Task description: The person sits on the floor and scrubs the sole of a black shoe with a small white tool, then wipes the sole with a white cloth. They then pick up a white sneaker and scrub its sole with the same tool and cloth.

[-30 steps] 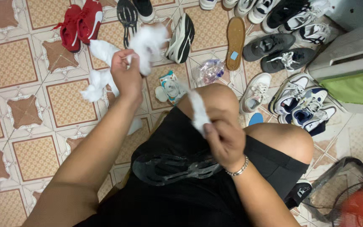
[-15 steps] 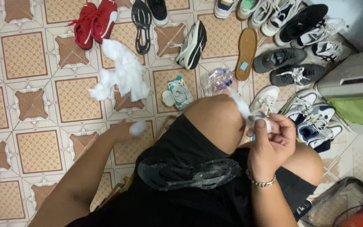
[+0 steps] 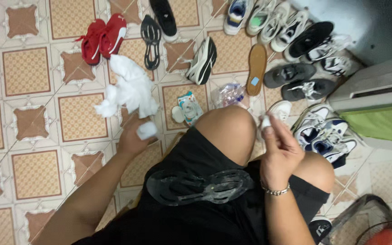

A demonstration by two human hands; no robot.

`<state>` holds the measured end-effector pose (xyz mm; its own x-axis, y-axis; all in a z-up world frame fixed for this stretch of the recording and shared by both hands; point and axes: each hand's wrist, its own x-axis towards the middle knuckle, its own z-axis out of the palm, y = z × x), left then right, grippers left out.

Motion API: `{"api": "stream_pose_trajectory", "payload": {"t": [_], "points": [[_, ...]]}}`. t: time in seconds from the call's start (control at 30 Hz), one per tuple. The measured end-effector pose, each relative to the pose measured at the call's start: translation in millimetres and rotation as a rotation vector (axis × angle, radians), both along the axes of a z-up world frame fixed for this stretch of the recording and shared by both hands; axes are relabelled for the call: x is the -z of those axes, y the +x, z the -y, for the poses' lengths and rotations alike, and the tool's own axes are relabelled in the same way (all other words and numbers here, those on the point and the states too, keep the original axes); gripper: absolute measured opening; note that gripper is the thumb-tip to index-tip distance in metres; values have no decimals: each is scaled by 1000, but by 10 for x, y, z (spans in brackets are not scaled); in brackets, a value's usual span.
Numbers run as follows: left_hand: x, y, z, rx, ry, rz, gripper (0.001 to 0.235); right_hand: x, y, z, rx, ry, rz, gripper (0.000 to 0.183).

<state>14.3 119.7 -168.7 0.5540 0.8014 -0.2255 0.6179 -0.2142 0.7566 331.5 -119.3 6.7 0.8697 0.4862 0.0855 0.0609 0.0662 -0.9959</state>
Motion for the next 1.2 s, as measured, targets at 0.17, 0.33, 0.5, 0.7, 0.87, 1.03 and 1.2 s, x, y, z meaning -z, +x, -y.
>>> {"api": "stream_pose_trajectory", "payload": {"t": [0.17, 0.33, 0.5, 0.7, 0.87, 1.03, 1.2], "points": [[-977, 761, -39, -155, 74, 245, 61, 54, -8, -1, -61, 78, -130, 46], [-1760, 1439, 279, -47, -23, 805, 60, 60, -62, 28, -116, 110, -22, 38], [-2128, 1869, 664, 237, 413, 904, 55, -47, -190, 62, -111, 138, 309, 33], [-2278, 2025, 752, 413, 703, 809, 43, -175, -354, 61, 16, 267, 232, 36], [-2360, 2019, 763, 501, 937, 760, 37, -132, -331, 49, 26, 268, 111, 41], [-2517, 1986, 697, 562, 1324, 579, 23, -131, -301, 13, -1, 243, 31, 41], [-2652, 1959, 671, 691, 1501, 530, 19, -101, -259, -18, -45, 330, 10, 39]]}}
